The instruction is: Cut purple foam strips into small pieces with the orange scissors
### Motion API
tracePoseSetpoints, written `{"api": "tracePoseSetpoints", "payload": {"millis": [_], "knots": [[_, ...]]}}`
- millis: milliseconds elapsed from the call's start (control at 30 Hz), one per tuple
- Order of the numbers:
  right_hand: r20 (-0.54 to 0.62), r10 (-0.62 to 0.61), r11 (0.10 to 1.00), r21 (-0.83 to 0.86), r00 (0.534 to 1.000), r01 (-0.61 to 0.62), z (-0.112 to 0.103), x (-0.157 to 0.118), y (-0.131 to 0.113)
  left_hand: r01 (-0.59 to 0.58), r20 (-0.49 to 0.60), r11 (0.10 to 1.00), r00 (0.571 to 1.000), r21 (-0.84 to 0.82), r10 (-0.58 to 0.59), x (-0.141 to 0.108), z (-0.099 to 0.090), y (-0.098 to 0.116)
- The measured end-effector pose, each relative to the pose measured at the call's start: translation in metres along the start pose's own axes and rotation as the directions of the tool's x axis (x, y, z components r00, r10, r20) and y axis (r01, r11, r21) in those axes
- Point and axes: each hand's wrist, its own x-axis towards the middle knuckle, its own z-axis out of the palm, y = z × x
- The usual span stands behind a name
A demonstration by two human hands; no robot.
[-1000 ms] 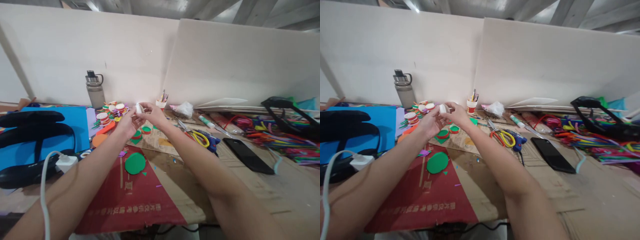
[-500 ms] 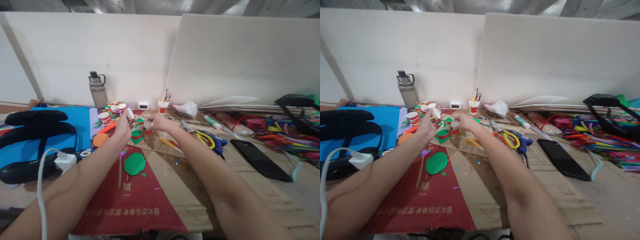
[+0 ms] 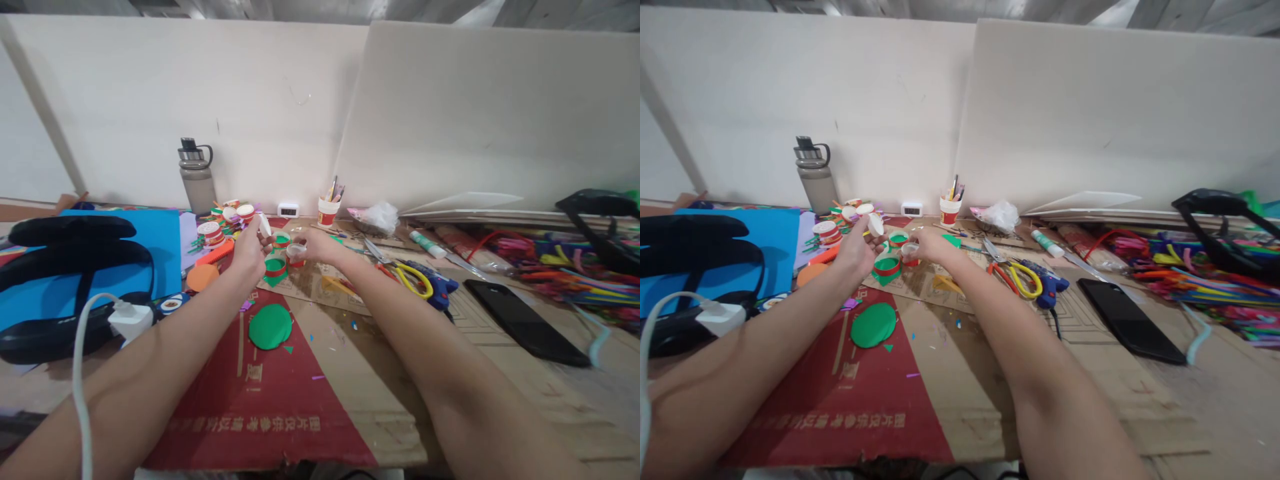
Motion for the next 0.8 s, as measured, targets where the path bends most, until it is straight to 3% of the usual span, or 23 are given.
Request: {"api": "tracePoseSetpoints", "payload": {"millis": [400,800], "knots": [[-0.057,0.064,0.995,0.085,0.996,-0.059,0.007,0.006,0.005,-0.044,-0.010,0.999,0.999,0.010,0.044,0.002,-0.001,-0.002],[0.015,0.042,0.994,0.104,0.999,-0.043,0.016,0.005,0.011,-0.112,-0.072,0.993,0.991,-0.029,0.110,0.005,0.000,0.008]]}}
